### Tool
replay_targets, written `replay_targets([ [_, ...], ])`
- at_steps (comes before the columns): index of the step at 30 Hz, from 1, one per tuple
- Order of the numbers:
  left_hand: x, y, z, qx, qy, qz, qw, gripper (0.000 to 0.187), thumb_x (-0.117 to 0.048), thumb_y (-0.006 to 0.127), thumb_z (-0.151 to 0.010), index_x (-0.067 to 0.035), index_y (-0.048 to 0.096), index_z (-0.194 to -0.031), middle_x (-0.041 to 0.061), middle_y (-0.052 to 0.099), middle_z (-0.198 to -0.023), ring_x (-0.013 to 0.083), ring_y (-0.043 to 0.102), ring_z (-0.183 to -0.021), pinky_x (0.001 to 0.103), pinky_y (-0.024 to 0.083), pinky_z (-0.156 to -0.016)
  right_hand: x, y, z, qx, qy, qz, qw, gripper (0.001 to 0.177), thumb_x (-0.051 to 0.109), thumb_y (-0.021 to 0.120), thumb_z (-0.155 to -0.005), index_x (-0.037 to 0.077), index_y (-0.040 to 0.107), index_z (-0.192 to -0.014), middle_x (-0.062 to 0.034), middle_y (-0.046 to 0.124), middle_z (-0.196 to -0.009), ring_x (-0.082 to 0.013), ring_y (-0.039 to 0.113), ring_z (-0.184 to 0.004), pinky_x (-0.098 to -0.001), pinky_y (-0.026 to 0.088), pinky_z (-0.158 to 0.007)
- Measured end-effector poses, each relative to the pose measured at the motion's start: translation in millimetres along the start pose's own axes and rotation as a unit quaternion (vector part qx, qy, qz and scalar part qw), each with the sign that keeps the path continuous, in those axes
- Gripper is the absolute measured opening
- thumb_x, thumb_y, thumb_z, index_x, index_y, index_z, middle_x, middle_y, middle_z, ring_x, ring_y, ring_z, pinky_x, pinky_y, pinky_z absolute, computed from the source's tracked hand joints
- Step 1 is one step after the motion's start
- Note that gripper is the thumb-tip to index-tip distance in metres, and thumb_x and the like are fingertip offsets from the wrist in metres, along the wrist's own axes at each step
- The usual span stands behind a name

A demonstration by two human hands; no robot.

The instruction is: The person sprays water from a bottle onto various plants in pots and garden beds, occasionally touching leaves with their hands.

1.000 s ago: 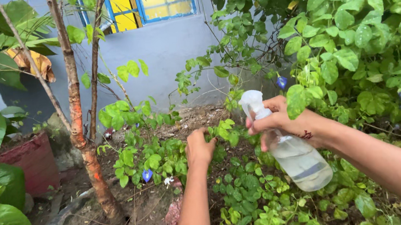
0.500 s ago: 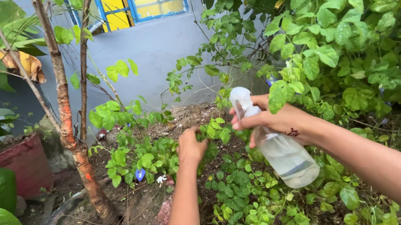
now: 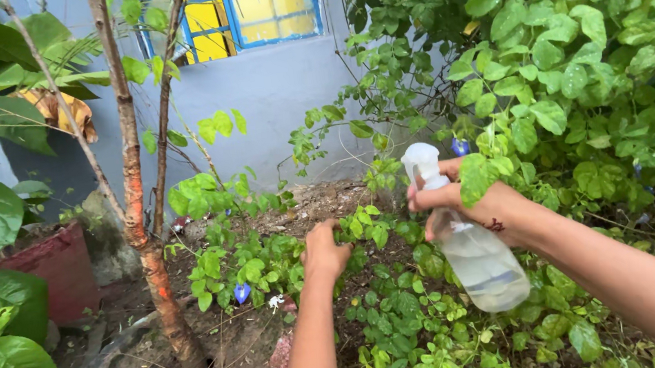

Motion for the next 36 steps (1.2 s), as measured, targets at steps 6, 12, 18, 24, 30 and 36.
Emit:
replay_targets([
  [6,0,-6,4,0.001,0.0,-0.002,1.0,0.057,-0.018,0.084,-0.081,-0.02,0.062,-0.133,0.001,0.06,-0.138,0.0222,0.056,-0.13,0.054,0.041,-0.113,-5,6,-1,0.014,0.052,0.025,0.998,0.026,0.013,0.079,-0.08,-0.005,0.069,-0.095,-0.0153,0.071,-0.08,-0.0219,0.072,-0.056,-0.0325,0.052,-0.051],
  [12,-2,-6,6,0.023,-0.018,-0.007,1.0,0.051,-0.016,0.082,-0.083,-0.02,0.064,-0.131,0.0,0.062,-0.134,0.0187,0.059,-0.126,0.049,0.043,-0.114,-5,9,-1,0.023,0.035,0.039,0.998,0.026,0.016,0.076,-0.077,-0.005,0.071,-0.092,-0.0122,0.074,-0.075,-0.0211,0.073,-0.055,-0.0322,0.056,-0.052],
  [18,-3,-6,9,0.035,-0.031,0.005,0.999,0.05,-0.017,0.082,-0.082,-0.021,0.065,-0.129,-0.002,0.063,-0.133,0.0174,0.06,-0.125,0.048,0.043,-0.114,-14,7,3,-0.003,0.066,0.01,0.998,0.022,0.011,0.079,-0.077,-0.003,0.069,-0.09,-0.0141,0.071,-0.071,-0.0221,0.071,-0.054,-0.0325,0.052,-0.049],
  [24,-3,-4,8,0.026,-0.017,-0.001,1.0,0.056,-0.017,0.083,-0.082,-0.021,0.062,-0.133,-0.001,0.062,-0.136,0.0189,0.059,-0.128,0.051,0.041,-0.115,-18,6,-1,0.007,0.059,0.013,0.998,0.024,0.013,0.077,-0.076,-0.007,0.07,-0.089,-0.0127,0.074,-0.071,-0.022,0.071,-0.052,-0.0334,0.055,-0.048],
  [30,-2,-7,7,0.017,-0.01,-0.003,1.0,0.056,-0.017,0.083,-0.082,-0.02,0.062,-0.134,0.0,0.06,-0.139,0.0204,0.056,-0.131,0.054,0.04,-0.115,-22,1,5,-0.004,0.081,0.038,0.996,0.026,0.012,0.08,-0.077,-0.006,0.07,-0.092,-0.0155,0.071,-0.073,-0.0227,0.072,-0.053,-0.0334,0.053,-0.049],
  [36,-5,-8,9,0.02,-0.01,-0.007,1.0,0.057,-0.017,0.083,-0.083,-0.02,0.061,-0.136,0.0,0.059,-0.14,0.0201,0.055,-0.131,0.055,0.038,-0.116,-27,-3,5,-0.005,0.086,0.035,0.996,0.028,0.012,0.077,-0.072,-0.003,0.068,-0.092,-0.0129,0.074,-0.079,-0.0235,0.073,-0.055,-0.0352,0.056,-0.052],
])
Point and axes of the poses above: each hand's wrist, its own z-axis away from the middle knuckle, its own y-axis out of the palm, x = y × z, the point moved 6 cm from there along -z, towards the middle knuckle
